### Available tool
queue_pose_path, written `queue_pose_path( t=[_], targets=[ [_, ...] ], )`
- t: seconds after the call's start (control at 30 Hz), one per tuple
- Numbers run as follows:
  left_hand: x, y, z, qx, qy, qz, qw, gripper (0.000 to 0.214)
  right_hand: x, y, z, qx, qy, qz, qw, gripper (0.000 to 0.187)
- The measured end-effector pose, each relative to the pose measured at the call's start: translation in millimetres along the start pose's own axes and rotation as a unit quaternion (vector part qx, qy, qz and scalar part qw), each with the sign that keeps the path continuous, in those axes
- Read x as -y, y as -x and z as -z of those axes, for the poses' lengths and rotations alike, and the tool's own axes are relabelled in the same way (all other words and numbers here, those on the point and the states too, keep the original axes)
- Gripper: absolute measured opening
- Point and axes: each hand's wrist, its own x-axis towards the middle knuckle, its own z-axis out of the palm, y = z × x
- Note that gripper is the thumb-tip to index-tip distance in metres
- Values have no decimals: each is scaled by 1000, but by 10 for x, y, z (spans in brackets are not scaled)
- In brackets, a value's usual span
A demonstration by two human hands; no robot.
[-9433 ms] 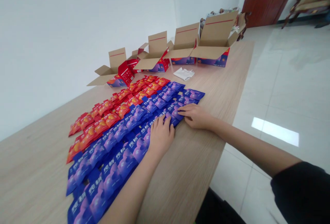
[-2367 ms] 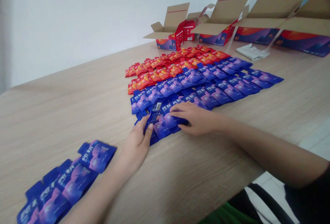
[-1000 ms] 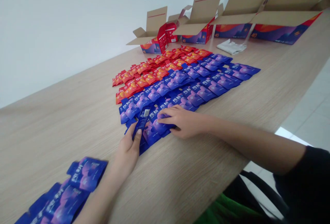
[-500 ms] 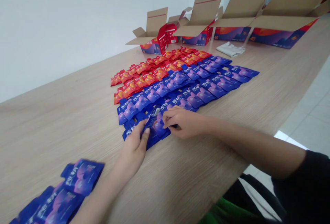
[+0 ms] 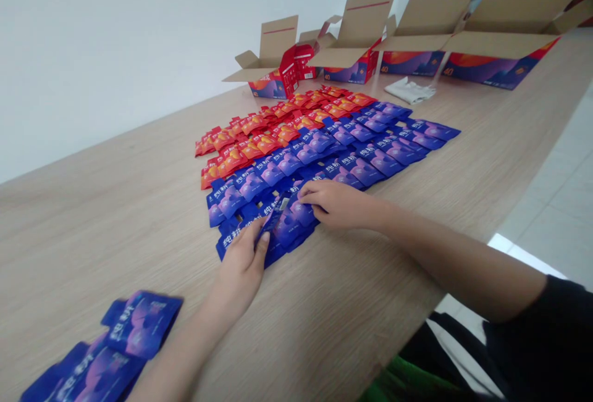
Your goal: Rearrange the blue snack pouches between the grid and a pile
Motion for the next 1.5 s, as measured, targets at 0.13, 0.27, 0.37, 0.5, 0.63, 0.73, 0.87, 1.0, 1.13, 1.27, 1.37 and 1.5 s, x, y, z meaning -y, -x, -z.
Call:
queue_pose_path(
  t=[0.13, 0.27, 0.37, 0.5, 0.63, 0.73, 0.87, 1.0, 1.13, 1.27, 1.37, 1.5],
  targets=[
    [6, -2, -7, 2, 5, -4, 1000, 46, 36, 9, -41, 9, -8, -4, 1000, 28],
    [15, -6, 3, 8, 15, 2, 1000, 47, 62, 6, -52, 9, -5, -6, 1000, 28],
    [25, -5, 1, 14, 24, 16, 999, 51, 84, 4, -74, 2, 5, 0, 1000, 29],
    [42, 2, -9, 15, 30, 22, 999, 54, 112, 2, -78, 4, 17, 9, 1000, 36],
    [49, 9, -15, 8, 17, 26, 999, 54, 107, -8, -77, 7, 14, 17, 1000, 35],
    [42, 6, -15, 3, 16, 19, 1000, 50, 94, -16, -105, 10, 12, 19, 1000, 30],
    [24, 0, -6, 10, 23, 7, 1000, 48, 102, -22, -117, 6, 15, 19, 1000, 30],
    [-8, 1, 17, 17, 27, 12, 999, 50, 55, -24, 37, -34, 18, 11, 999, 36],
    [-105, -40, 23, 20, 18, 3, 1000, 47, -155, 12, 229, -58, 11, -34, 998, 36],
    [-246, -146, -18, 21, 7, -39, 999, 44, -335, 72, 249, -26, 32, -63, 997, 27],
    [-293, -214, -70, 30, -5, -42, 999, 44, -339, 95, 214, -1, 25, -70, 997, 24],
    [-259, -247, -127, 40, -4, -32, 999, 45, -275, 103, 160, 1, 22, -88, 996, 21]
  ],
)
